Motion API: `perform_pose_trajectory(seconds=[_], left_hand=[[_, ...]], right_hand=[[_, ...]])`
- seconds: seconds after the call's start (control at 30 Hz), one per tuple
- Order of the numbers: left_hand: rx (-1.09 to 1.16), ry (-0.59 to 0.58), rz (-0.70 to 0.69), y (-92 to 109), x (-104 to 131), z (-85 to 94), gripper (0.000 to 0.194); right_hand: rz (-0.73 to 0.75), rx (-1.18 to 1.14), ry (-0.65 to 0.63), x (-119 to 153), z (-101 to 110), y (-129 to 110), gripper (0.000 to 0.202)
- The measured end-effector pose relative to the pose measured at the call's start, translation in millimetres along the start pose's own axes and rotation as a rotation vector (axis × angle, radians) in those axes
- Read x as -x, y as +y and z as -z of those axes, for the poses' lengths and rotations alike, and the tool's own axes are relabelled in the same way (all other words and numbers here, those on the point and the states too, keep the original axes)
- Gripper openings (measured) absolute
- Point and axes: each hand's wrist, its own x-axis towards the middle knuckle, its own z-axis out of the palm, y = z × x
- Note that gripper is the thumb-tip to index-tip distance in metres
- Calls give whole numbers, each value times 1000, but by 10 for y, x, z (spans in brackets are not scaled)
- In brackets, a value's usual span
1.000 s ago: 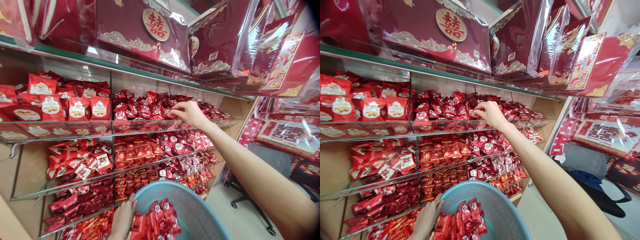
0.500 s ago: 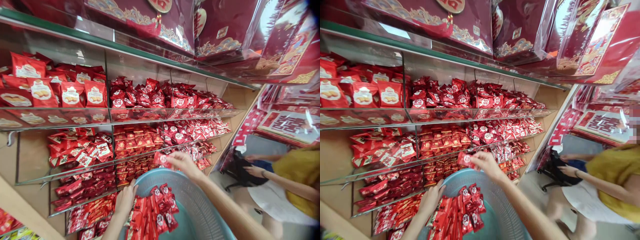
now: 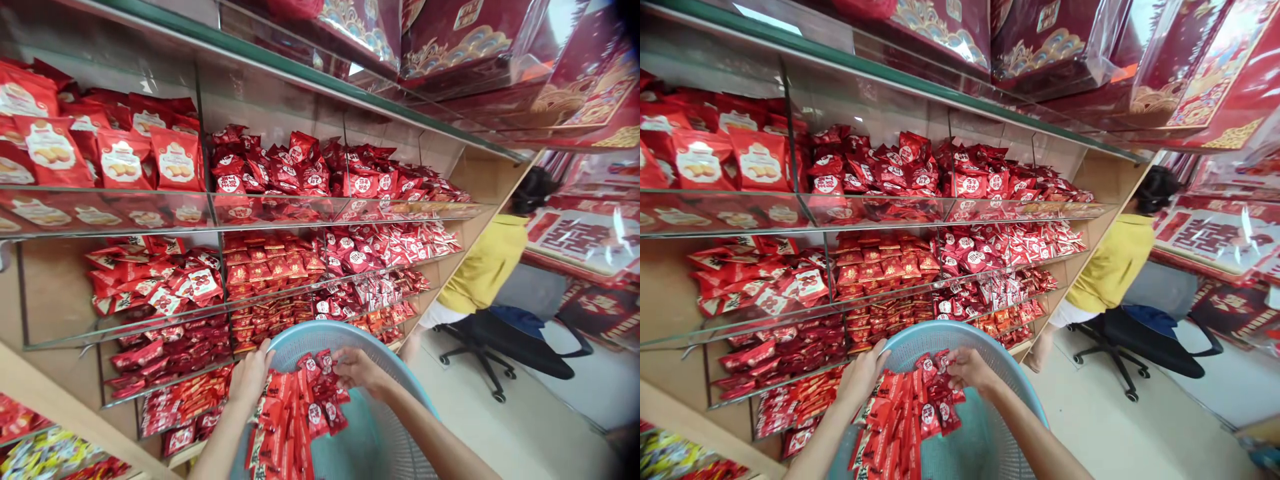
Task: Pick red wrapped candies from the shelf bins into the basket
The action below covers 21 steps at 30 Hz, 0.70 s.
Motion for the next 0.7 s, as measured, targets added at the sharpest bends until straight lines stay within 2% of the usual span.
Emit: perform_pose_trajectory(seconds=[0.17, 0.23, 0.43, 0.57, 0.7], left_hand=[[-3, 4, -10, -15, -3, -33, 47], [-8, 6, -16, -16, -1, -35, 47], [-4, 13, -32, -11, -3, -24, 47], [-8, -2, -26, 1, 0, -1, 47], [-16, -8, -24, 2, 2, 8, 47]], right_hand=[[-144, 194, -245, 33, 9, 64, 14], [-183, 203, -275, -7, 22, 110, 12], [-233, 108, -167, -134, 71, 262, 13], [-248, 78, -148, -137, 40, 314, 14], [-192, 48, -133, -73, -17, 303, 16]])
